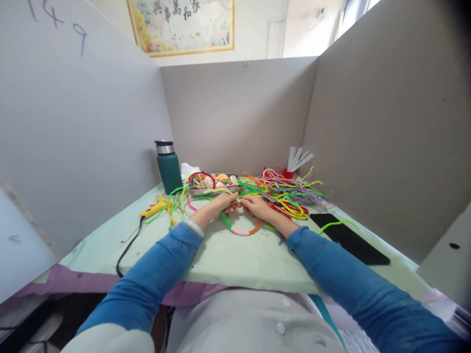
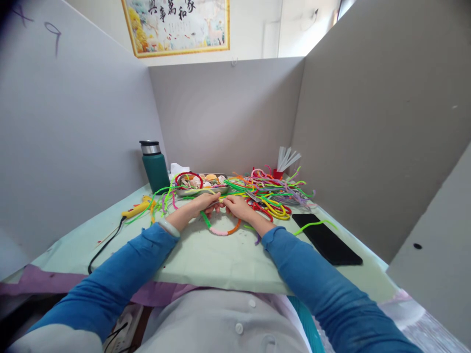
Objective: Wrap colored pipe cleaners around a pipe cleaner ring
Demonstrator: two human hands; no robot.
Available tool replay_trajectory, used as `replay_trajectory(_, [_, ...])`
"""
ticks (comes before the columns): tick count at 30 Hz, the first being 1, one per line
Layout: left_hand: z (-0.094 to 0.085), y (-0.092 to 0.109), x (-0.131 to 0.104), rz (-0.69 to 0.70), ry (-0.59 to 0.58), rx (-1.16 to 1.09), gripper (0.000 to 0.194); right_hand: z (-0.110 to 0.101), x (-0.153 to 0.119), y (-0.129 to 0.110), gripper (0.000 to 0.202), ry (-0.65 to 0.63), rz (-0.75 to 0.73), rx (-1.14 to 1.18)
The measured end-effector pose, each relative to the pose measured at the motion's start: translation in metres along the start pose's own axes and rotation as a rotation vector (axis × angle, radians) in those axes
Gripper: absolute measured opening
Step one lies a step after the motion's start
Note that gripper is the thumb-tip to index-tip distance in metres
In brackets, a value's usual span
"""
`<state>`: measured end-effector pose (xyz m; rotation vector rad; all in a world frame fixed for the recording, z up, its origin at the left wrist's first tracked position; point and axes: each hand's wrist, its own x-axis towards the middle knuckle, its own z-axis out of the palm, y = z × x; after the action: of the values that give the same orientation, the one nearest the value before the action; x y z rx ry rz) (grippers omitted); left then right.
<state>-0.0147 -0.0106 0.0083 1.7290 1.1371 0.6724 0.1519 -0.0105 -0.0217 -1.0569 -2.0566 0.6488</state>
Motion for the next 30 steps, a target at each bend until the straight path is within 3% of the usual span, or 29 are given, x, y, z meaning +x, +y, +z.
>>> replay_trajectory(8, [-0.001, -0.009, 0.003, 0.102, 0.031, 0.178, 0.040, 0.004, 0.006, 0.011, 0.034, -0.083, 0.082, 0.207])
replay_trajectory(14, [0.000, -0.004, 0.004, 0.061, -0.087, 0.242, 0.035, 0.000, 0.006, 0.013, 0.025, -0.139, 0.121, 0.234])
replay_trajectory(19, [-0.004, -0.006, 0.009, 0.031, -0.164, 0.270, 0.028, 0.000, 0.013, 0.010, 0.024, -0.242, 0.131, 0.118])
replay_trajectory(24, [-0.003, -0.016, 0.018, 0.091, -0.106, 0.258, 0.023, 0.005, 0.011, 0.015, 0.033, -0.028, 0.001, -0.012])
replay_trajectory(30, [0.003, -0.013, 0.018, 0.053, 0.027, 0.235, 0.025, 0.001, 0.004, 0.012, 0.034, -0.048, -0.024, -0.034])
